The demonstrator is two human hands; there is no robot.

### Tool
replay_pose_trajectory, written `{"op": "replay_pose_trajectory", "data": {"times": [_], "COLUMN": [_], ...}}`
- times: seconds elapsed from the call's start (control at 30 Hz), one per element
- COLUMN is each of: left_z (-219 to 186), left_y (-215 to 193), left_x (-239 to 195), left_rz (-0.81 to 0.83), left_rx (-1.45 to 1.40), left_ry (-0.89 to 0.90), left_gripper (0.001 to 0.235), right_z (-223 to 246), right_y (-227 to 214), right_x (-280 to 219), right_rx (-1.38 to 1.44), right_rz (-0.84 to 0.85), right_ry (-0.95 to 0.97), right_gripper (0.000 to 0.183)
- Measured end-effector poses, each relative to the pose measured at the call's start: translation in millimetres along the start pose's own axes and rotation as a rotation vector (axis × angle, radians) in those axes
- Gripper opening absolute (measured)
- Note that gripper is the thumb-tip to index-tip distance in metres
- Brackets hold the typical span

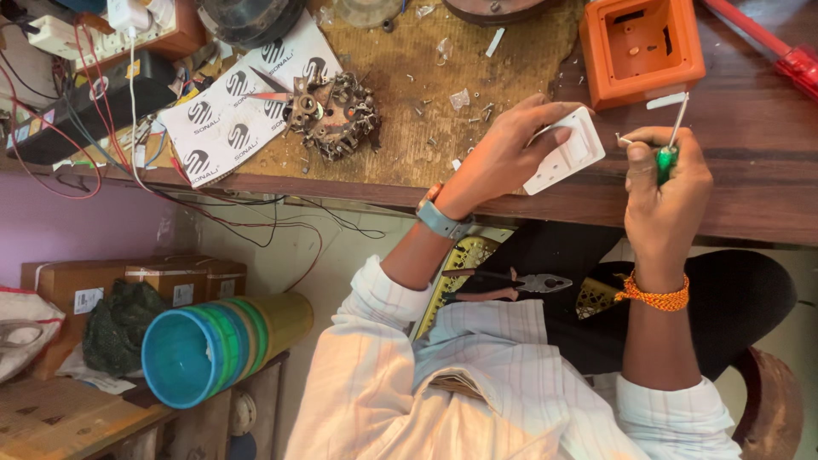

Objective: The person assembles a white electrical switch plate into an orange junction box. They use a screwdriver to tighten screws on the switch plate, then insert the plate into the box and secure it with additional screws. Finally, they handle red and blue wires near the assembled unit.

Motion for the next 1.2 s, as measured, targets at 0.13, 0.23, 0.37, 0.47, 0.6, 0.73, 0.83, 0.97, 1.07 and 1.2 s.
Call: {"op": "replay_pose_trajectory", "data": {"times": [0.13, 0.23, 0.37, 0.47, 0.6, 0.73, 0.83, 0.97, 1.07, 1.2], "left_z": [0, 14, 11, 10, 1, -2, -8, -13, -13, -13], "left_y": [1, 3, 0, 4, 10, 10, 13, 17, 20, 20], "left_x": [-10, -12, -19, -26, -31, -31, -32, -31, -31, -32], "left_rz": [-0.091, -0.201, -0.33, -0.33, -0.327, -0.358, -0.388, -0.408, -0.404, -0.407], "left_rx": [-0.061, -0.167, -0.061, -0.034, -0.033, -0.05, 0.002, -0.001, -0.026, -0.02], "left_ry": [0.023, -0.088, -0.037, -0.069, -0.053, -0.107, -0.111, -0.096, -0.103, -0.093], "left_gripper": [0.033, 0.031, 0.03, 0.031, 0.035, 0.038, 0.037, 0.038, 0.039, 0.04], "right_z": [3, 8, 4, 0, 2, -6, -2, 2, 12, 24], "right_y": [11, 20, 22, 21, 25, 21, 16, 13, 15, 19], "right_x": [-7, -11, -12, -10, -11, -4, -3, -1, 0, -1], "right_rx": [0.021, -0.018, -0.147, -0.195, -0.189, -0.089, -0.076, -0.076, -0.208, -0.303], "right_rz": [0.086, 0.172, 0.186, 0.161, 0.176, 0.143, 0.098, 0.071, 0.043, 0.053], "right_ry": [-0.044, -0.106, -0.102, -0.077, -0.123, 0.012, -0.013, -0.003, -0.068, -0.112], "right_gripper": [0.044, 0.041, 0.038, 0.037, 0.04, 0.047, 0.052, 0.053, 0.053, 0.049]}}
Point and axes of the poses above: each hand's wrist, its own x-axis towards the middle knuckle, its own y-axis out of the palm, z = x × y, the point moved 9 cm from there along x, towards the middle knuckle, and after that the axes turned 7 degrees about y, right-handed, at the moved point
